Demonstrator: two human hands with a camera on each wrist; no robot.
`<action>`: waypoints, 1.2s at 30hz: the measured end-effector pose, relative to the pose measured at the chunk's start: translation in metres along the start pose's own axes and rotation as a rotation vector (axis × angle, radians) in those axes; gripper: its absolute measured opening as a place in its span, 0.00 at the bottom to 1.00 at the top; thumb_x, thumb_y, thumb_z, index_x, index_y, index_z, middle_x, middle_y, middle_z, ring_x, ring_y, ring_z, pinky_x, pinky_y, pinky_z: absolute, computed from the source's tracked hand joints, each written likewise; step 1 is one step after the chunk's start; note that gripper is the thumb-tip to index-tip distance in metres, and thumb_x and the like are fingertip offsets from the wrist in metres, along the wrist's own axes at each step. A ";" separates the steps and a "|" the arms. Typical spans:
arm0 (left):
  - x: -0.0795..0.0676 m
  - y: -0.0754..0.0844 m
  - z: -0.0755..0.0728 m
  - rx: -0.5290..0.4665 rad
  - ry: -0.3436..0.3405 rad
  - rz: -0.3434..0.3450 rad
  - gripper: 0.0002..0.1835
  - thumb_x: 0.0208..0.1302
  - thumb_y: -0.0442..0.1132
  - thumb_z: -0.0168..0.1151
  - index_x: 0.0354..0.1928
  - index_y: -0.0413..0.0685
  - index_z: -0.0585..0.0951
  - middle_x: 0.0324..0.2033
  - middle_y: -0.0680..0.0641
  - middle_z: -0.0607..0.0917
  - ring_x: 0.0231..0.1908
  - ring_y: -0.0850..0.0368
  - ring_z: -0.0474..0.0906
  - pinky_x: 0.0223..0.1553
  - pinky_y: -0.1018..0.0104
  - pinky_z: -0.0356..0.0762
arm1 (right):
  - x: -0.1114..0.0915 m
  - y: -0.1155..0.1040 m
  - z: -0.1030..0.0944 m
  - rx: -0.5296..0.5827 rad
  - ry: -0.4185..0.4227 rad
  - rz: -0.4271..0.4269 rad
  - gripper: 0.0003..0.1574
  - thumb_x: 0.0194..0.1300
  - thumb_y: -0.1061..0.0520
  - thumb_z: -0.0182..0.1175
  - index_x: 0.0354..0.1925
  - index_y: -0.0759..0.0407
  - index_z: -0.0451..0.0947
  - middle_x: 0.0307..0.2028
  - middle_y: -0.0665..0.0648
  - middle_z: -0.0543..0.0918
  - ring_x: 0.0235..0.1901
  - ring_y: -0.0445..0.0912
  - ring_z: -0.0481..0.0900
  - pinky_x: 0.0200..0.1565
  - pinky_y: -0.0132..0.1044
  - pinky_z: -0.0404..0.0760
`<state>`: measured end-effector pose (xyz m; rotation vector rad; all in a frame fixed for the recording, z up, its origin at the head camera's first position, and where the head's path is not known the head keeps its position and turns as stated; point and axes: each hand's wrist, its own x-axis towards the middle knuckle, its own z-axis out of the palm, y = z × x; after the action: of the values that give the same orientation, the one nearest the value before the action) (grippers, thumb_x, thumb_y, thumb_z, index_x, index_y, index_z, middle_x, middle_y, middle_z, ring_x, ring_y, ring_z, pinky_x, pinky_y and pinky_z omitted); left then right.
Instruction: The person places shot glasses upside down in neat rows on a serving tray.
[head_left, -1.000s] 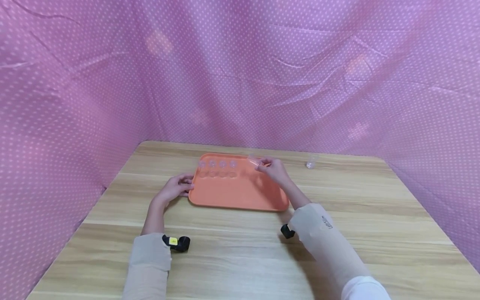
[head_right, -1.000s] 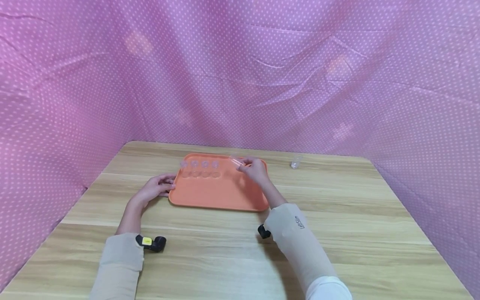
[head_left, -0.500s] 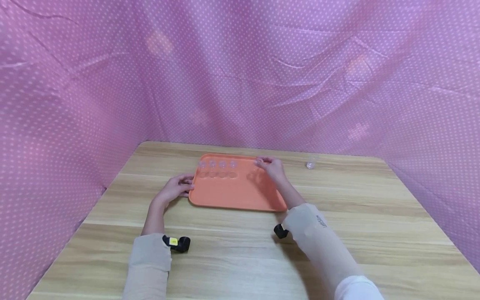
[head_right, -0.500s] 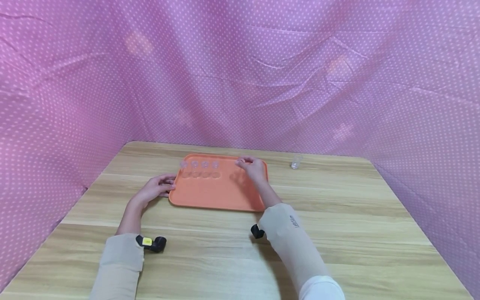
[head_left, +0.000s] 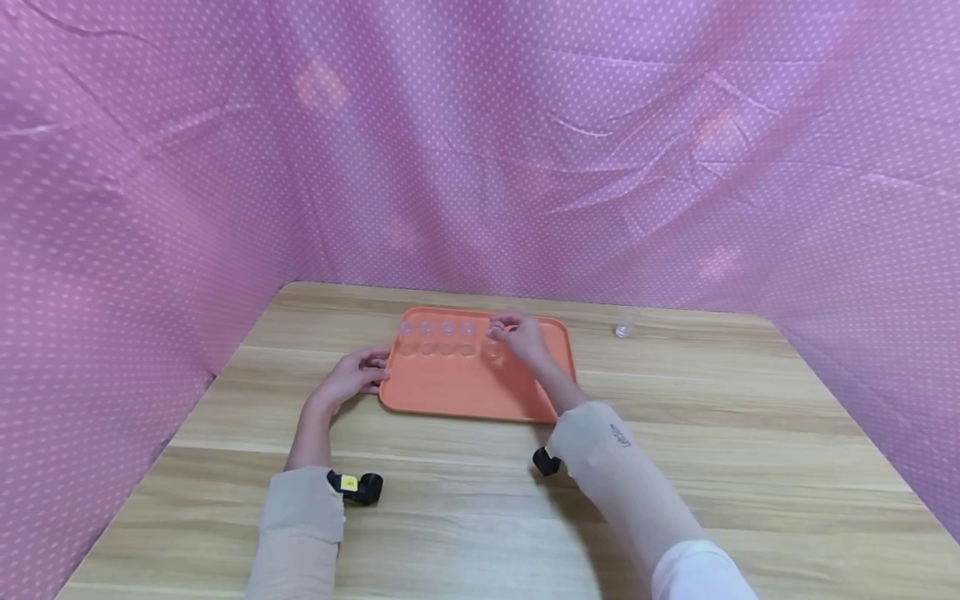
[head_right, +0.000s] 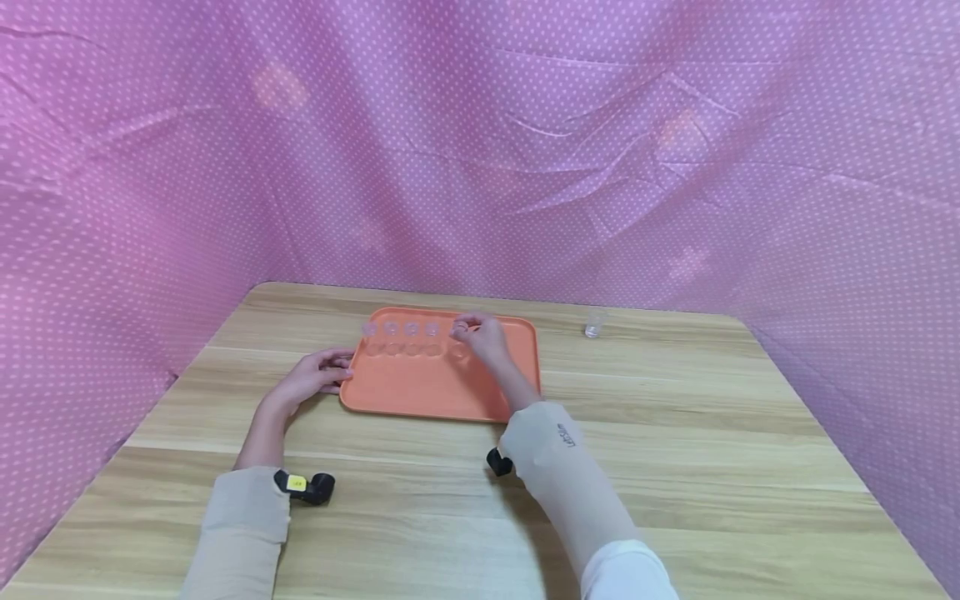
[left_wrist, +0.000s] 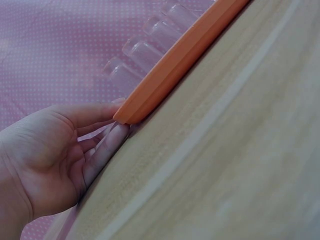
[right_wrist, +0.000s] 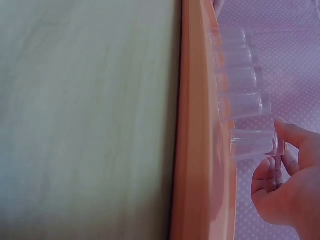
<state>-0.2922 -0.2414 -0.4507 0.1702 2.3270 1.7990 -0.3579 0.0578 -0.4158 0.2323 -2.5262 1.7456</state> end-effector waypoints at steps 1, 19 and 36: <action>0.000 0.000 0.000 -0.001 -0.001 0.001 0.27 0.64 0.31 0.54 0.64 0.30 0.60 0.49 0.33 0.70 0.39 0.55 0.75 0.39 0.65 0.79 | 0.000 0.000 0.001 -0.010 0.001 -0.005 0.14 0.56 0.64 0.64 0.42 0.68 0.80 0.37 0.60 0.81 0.30 0.44 0.70 0.28 0.27 0.69; 0.002 0.001 0.000 0.013 0.013 -0.021 0.27 0.64 0.31 0.55 0.63 0.32 0.62 0.48 0.35 0.71 0.40 0.54 0.75 0.39 0.64 0.80 | 0.002 0.000 0.014 -0.028 0.006 -0.011 0.12 0.53 0.68 0.63 0.39 0.68 0.81 0.34 0.58 0.80 0.24 0.40 0.68 0.24 0.25 0.68; 0.004 0.000 -0.002 0.005 0.006 -0.018 0.28 0.64 0.32 0.56 0.64 0.31 0.61 0.50 0.34 0.70 0.40 0.55 0.75 0.39 0.64 0.79 | 0.004 0.000 0.016 -0.023 -0.002 -0.004 0.13 0.54 0.68 0.62 0.41 0.68 0.80 0.36 0.59 0.79 0.25 0.41 0.69 0.25 0.25 0.69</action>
<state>-0.2961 -0.2424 -0.4508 0.1444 2.3294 1.7883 -0.3611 0.0422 -0.4213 0.2373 -2.5440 1.7146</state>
